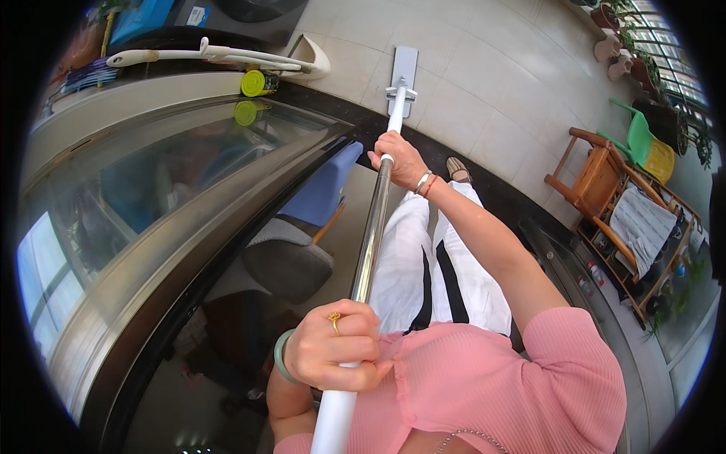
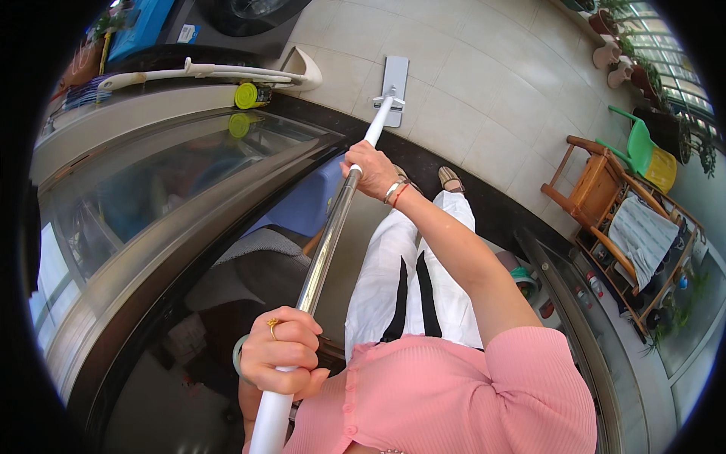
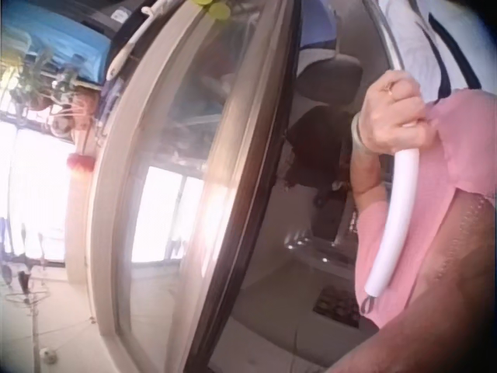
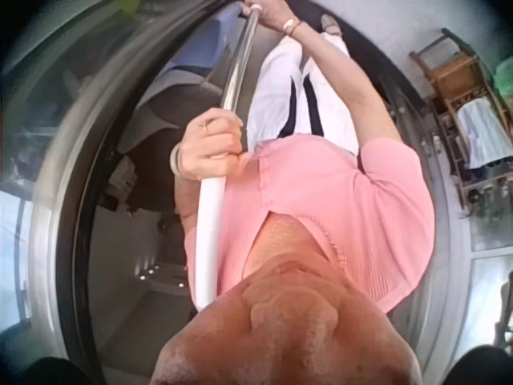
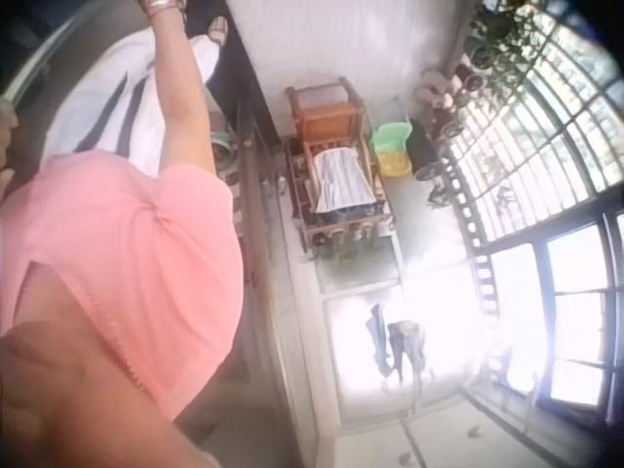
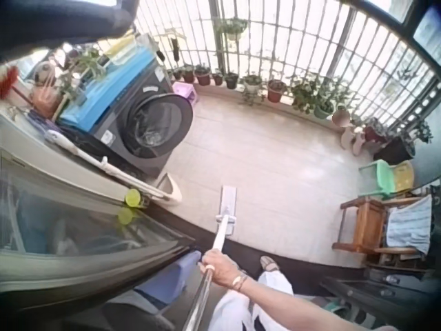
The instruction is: The person mops tiled floors in a living room, bathroom, and balcony using a flat mop. They move an orange stool to clean underneath it, rinse the mop head in a bucket, and pick up a small piece of trash from the floor.
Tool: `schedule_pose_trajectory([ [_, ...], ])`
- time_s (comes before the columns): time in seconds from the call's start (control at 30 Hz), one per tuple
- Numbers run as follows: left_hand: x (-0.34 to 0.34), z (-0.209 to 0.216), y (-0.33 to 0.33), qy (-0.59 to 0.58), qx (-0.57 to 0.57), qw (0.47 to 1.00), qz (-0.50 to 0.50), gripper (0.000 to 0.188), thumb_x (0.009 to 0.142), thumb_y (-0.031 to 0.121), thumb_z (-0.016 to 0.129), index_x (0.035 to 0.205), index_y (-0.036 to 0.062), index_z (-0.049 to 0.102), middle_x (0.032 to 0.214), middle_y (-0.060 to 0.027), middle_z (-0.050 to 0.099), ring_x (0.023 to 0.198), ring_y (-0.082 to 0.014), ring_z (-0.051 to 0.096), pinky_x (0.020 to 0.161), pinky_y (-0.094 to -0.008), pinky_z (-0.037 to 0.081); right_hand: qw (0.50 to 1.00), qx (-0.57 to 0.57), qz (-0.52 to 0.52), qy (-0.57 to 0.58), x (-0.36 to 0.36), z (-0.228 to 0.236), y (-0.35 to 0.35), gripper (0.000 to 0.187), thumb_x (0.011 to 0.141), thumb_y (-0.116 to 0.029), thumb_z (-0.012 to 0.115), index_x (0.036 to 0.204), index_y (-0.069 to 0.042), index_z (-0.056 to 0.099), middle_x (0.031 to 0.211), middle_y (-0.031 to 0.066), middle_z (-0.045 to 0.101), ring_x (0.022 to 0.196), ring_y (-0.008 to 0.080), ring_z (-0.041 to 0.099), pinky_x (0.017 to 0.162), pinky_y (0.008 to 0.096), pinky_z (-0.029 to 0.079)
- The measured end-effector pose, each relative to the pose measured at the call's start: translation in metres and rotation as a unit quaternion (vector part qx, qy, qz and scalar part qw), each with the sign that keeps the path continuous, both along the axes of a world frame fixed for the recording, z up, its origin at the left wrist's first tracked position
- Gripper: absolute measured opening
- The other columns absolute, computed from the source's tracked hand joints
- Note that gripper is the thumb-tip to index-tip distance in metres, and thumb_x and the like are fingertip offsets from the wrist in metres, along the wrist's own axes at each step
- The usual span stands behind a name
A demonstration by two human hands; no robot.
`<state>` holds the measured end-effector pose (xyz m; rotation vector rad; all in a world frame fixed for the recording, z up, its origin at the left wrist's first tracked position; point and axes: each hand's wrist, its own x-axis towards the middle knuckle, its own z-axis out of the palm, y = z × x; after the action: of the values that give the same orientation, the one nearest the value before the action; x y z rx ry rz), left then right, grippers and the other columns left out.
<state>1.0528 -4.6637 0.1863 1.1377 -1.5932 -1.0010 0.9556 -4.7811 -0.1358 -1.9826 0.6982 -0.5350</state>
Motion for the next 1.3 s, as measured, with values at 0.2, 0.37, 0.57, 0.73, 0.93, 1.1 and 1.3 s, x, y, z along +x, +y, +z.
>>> schedule_pose_trajectory([
  [0.2,-0.017,-0.033,0.014,0.099,-0.015,0.993,0.059,0.031,0.057,-0.005,0.072,0.064,0.0099,0.046,0.06,-0.0008,0.053,0.056,-0.0168,0.054,0.068,-0.0348,0.054,0.997,-0.025,-0.001,0.067,-0.073,0.008,-0.011,0.019,0.08,-0.013,0.066,0.069,-0.007,0.052,0.071,0.0076,0.054,0.079,0.0276,0.058,0.064,0.039,0.052],
  [0.37,-0.049,-0.086,-0.009,0.172,-0.021,0.982,0.081,0.031,0.063,-0.01,0.071,0.064,0.0074,0.046,0.063,-0.0024,0.051,0.058,-0.0202,0.053,0.073,-0.0387,0.053,0.988,-0.087,-0.054,0.113,-0.136,-0.044,-0.044,0.021,0.078,-0.006,0.065,0.068,-0.005,0.047,0.07,0.011,0.051,0.074,0.0316,0.051,0.068,0.0398,0.045],
  [0.57,-0.024,-0.112,-0.025,0.211,-0.009,0.964,0.161,0.024,0.07,-0.015,0.063,0.07,0.0047,0.049,0.065,-0.0057,0.056,0.06,-0.021,0.056,0.077,-0.043,0.051,0.982,-0.114,-0.088,0.12,-0.118,-0.077,-0.075,0.021,0.074,-0.007,0.064,0.064,-0.006,0.045,0.066,0.0111,0.049,0.072,0.0321,0.049,0.066,0.0396,0.042],
  [0.73,-0.003,-0.092,0.022,0.183,0.003,0.95,0.254,0.025,0.069,-0.014,0.063,0.069,0.0051,0.047,0.066,-0.0066,0.057,0.058,-0.0203,0.055,0.074,-0.0428,0.052,0.993,-0.076,0.004,0.091,-0.057,-0.064,-0.05,0.015,0.072,-0.009,0.064,0.066,-0.007,0.051,0.067,0.0096,0.052,0.072,0.0312,0.05,0.066,0.0392,0.043],
  [0.93,0.007,-0.064,0.065,0.111,0.008,0.918,0.379,0.018,0.08,-0.006,0.058,0.078,0.0077,0.046,0.066,-0.0035,0.053,0.062,-0.0186,0.055,0.078,-0.0455,0.05,0.989,-0.023,0.127,0.074,0.039,-0.045,-0.028,0.011,0.07,-0.013,0.067,0.066,-0.012,0.057,0.073,0.0043,0.058,0.083,0.0283,0.054,0.068,0.0391,0.049],
  [1.1,-0.02,-0.049,0.101,0.045,0.038,0.859,0.508,0.015,0.089,0.005,0.053,0.082,0.0105,0.041,0.065,-0.0012,0.048,0.061,-0.0153,0.051,0.08,-0.0434,0.048,0.95,-0.037,0.282,0.131,0.07,-0.03,0.006,0.011,0.071,-0.023,0.067,0.071,-0.014,0.061,0.079,0.001,0.061,0.089,0.0244,0.056,0.066,0.0388,0.052],
  [1.3,-0.058,-0.01,0.136,0.041,0.065,0.804,0.589,0.018,0.088,0.007,0.054,0.081,0.0118,0.039,0.065,-0.001,0.044,0.062,-0.0145,0.047,0.077,-0.0412,0.044,0.931,-0.009,0.347,0.115,0.053,-0.006,0.071,0.008,0.067,-0.016,0.066,0.072,-0.014,0.06,0.077,0.0016,0.059,0.088,0.0239,0.056,0.066,0.0387,0.052],
])
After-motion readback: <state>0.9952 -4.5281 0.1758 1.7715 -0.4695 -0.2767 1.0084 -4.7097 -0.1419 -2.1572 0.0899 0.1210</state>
